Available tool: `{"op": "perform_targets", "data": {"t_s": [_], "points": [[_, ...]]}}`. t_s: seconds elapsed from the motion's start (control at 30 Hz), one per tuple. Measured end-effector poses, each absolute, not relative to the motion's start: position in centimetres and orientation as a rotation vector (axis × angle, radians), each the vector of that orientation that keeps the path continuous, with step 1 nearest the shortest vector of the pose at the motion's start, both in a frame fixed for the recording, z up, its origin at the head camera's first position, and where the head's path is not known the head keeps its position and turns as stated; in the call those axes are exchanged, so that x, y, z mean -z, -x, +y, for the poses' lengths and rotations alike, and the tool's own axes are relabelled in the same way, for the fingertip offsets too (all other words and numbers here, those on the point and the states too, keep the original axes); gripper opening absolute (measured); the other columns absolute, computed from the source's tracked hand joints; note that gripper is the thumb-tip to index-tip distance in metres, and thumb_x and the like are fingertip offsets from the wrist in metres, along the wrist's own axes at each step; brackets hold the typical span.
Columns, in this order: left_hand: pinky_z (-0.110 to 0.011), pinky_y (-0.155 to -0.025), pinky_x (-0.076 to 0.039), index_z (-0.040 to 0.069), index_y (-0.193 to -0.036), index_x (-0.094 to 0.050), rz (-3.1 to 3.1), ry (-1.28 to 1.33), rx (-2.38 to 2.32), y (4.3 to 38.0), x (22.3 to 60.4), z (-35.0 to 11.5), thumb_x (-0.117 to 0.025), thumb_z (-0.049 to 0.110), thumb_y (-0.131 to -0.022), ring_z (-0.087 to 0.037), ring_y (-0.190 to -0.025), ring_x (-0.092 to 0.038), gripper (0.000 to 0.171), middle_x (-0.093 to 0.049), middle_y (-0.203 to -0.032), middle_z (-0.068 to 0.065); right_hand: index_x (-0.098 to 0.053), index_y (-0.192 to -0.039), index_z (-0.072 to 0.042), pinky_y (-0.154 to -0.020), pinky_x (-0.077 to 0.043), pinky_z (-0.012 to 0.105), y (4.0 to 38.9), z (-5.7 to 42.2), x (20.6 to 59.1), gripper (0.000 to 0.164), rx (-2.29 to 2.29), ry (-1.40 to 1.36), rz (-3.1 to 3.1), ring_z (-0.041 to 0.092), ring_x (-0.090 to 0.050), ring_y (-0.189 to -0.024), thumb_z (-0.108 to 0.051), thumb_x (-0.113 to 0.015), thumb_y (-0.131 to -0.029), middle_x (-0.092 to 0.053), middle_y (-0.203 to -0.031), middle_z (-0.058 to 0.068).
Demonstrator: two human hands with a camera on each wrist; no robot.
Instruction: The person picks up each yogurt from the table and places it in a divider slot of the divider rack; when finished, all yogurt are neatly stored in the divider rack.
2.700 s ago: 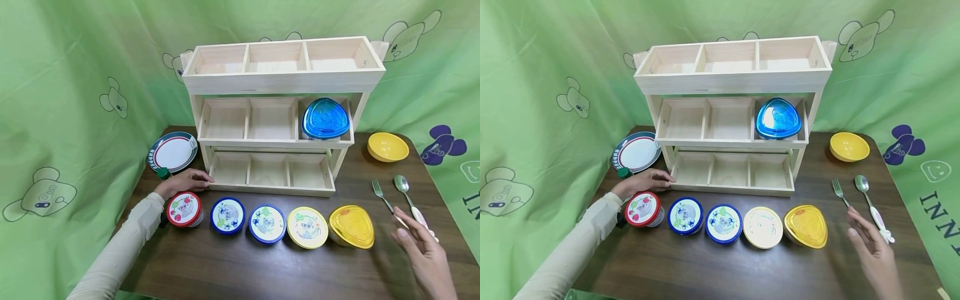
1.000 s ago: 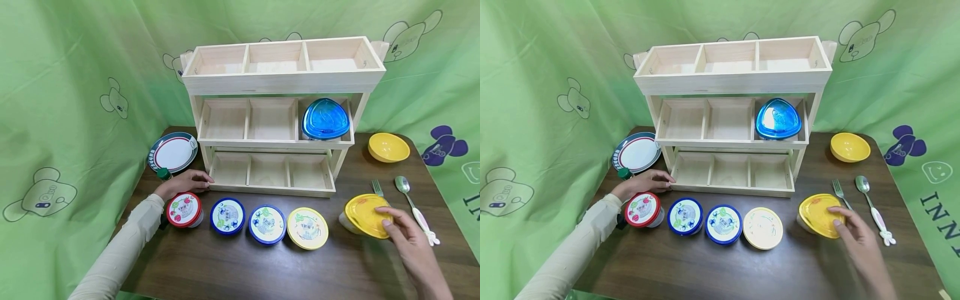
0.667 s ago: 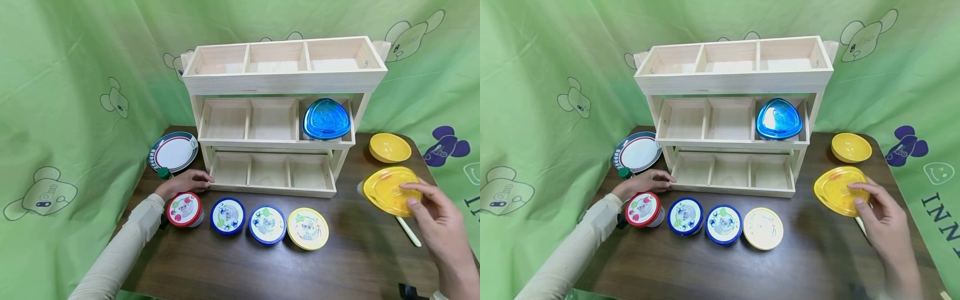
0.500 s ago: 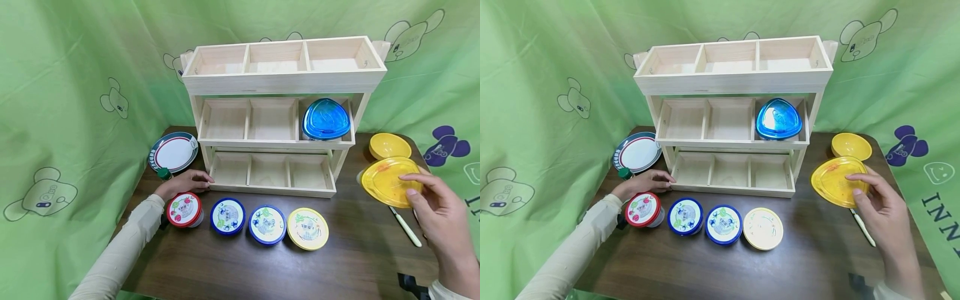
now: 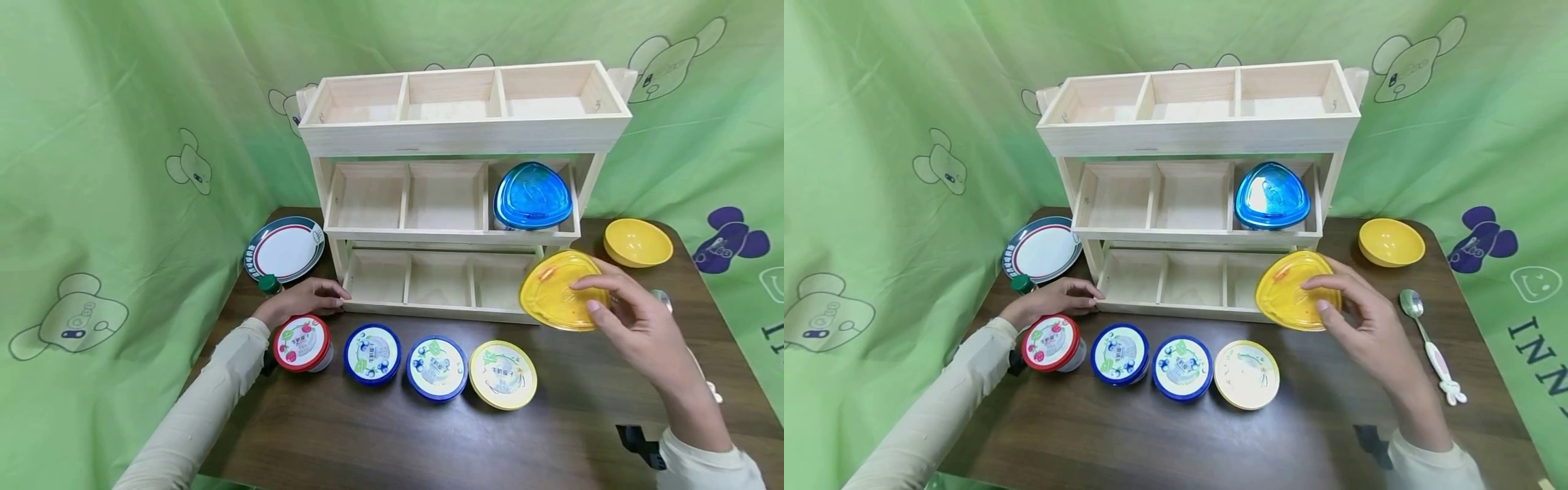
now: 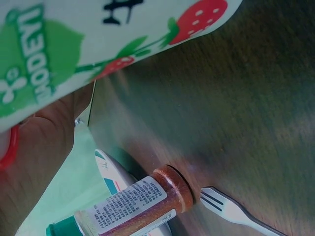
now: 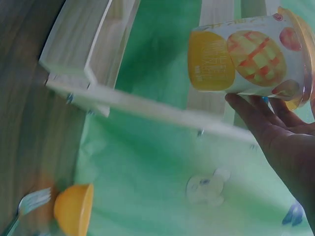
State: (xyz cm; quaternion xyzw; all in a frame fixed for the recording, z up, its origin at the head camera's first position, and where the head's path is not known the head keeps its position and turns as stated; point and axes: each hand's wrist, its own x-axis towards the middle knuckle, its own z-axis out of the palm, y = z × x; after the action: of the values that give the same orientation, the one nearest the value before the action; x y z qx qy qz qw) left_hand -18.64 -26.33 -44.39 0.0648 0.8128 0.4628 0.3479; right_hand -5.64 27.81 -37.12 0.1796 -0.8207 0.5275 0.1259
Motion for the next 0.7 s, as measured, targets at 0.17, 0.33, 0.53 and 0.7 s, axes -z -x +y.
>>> {"op": "perform_targets", "data": {"t_s": [0.17, 0.33, 0.53, 0.7], "points": [[-0.04, -0.108, -0.057, 0.005, -0.136, -0.071, 2.096, -0.163, -1.223, 18.6, 44.4, -26.3, -0.066, 0.011, -0.109, -0.031, -0.123, -0.067, 0.029, -0.067, -0.136, -0.018, -0.071, -0.126, 0.002, -0.111, -0.042, 0.012, 6.5, 25.6, 36.5, 0.03, -1.554, -0.611, -2.4, 0.008, -0.045, -0.149, 0.012, -0.053, -0.105, -0.054, -0.161, -0.006], [-0.039, -0.107, -0.057, 0.005, -0.136, -0.072, 2.085, -0.149, -1.233, 18.4, 44.3, -26.2, -0.067, 0.011, -0.109, -0.03, -0.119, -0.068, 0.028, -0.068, -0.135, -0.018, -0.072, -0.126, 0.0, -0.107, -0.046, 0.012, 7.2, 23.3, 36.1, 0.032, -1.605, -0.687, -2.378, 0.008, -0.044, -0.15, 0.015, -0.057, -0.102, -0.057, -0.157, -0.008], [-0.041, -0.108, -0.057, 0.003, -0.135, -0.071, 2.063, -0.136, -1.26, 18.3, 44.2, -26.3, -0.066, 0.009, -0.109, -0.029, -0.12, -0.07, 0.028, -0.068, -0.133, -0.019, -0.073, -0.125, -0.001, -0.102, -0.051, 0.013, 8.3, 20.7, 34.8, 0.032, -1.618, -0.773, -2.358, 0.01, -0.047, -0.147, 0.014, -0.06, -0.1, -0.052, -0.162, -0.002], [-0.041, -0.108, -0.057, 0.004, -0.135, -0.072, 2.06, -0.138, -1.258, 18.4, 44.2, -26.2, -0.066, 0.009, -0.109, -0.03, -0.121, -0.069, 0.027, -0.068, -0.134, -0.019, -0.073, -0.124, 0.0, -0.102, -0.053, 0.016, 9.3, 18.7, 33.4, 0.03, -1.635, -0.853, -2.302, 0.016, -0.051, -0.145, 0.014, -0.059, -0.1, -0.051, -0.163, 0.008]]}}
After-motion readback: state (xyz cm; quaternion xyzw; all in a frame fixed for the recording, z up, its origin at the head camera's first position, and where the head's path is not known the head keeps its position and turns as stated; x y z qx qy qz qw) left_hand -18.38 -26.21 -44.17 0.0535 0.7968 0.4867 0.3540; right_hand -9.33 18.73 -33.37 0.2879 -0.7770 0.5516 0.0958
